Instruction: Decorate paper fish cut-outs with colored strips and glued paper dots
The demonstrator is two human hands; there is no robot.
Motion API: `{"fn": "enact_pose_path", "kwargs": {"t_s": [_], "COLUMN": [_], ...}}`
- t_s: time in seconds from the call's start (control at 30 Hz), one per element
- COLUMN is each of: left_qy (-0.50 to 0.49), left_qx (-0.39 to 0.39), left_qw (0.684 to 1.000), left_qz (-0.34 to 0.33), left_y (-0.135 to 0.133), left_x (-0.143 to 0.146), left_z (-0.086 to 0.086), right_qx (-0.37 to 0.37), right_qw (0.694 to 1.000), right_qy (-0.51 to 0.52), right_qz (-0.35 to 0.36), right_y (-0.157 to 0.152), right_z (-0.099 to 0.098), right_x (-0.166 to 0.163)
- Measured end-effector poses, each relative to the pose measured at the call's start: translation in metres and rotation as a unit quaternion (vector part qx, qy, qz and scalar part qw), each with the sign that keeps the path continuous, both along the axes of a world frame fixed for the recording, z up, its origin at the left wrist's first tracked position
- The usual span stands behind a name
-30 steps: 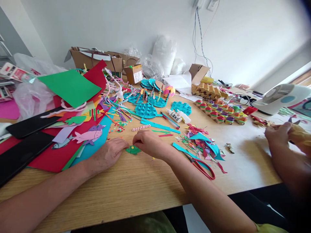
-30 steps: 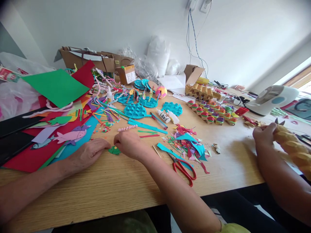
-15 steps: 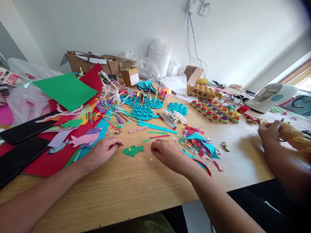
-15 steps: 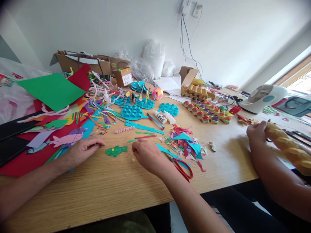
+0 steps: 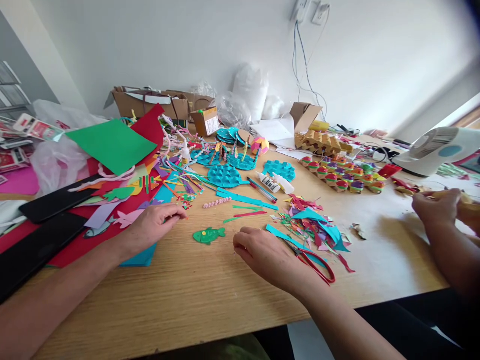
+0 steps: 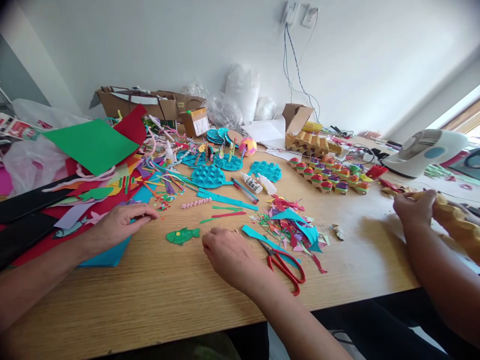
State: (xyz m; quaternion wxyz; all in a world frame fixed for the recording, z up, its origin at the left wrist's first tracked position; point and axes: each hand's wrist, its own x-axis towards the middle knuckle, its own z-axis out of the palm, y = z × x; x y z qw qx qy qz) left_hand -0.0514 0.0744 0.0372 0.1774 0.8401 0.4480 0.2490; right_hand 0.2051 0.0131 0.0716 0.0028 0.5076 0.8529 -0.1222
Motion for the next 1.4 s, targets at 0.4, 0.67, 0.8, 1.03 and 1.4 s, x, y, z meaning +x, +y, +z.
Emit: {"fn": "enact_pose_path", "kwargs": {"t_s": [0.4, 0.67, 0.8, 1.03, 1.4], "left_qy": [0.051, 0.039, 0.046, 0.052, 0.039], "left_qx": [0.109, 0.089, 0.088, 0.064, 0.055], "left_qw": [0.984, 0.989, 0.988, 0.988, 0.988], "left_qz": [-0.135, -0.114, -0.119, -0.132, -0.138], "left_y": [-0.015, -0.013, -0.013, -0.014, -0.013], "left_x": [0.019, 0.017, 0.018, 0.019, 0.019], "left_z": [-0.025, -0.035, -0.036, -0.033, -0.036], "right_qx": [0.032, 0.002, 0.002, 0.020, 0.015], "right_qw": [0.993, 0.995, 0.994, 0.994, 0.995], "right_qy": [0.086, 0.059, 0.057, 0.053, 0.035], "right_qz": [0.074, 0.082, 0.090, 0.093, 0.090], "right_y": [0.030, 0.054, 0.054, 0.053, 0.056], "right_z": [-0.009, -0.017, -0.020, -0.025, -0.027], "right_x": [-0.023, -0.047, -0.050, -0.051, -0.052]}}
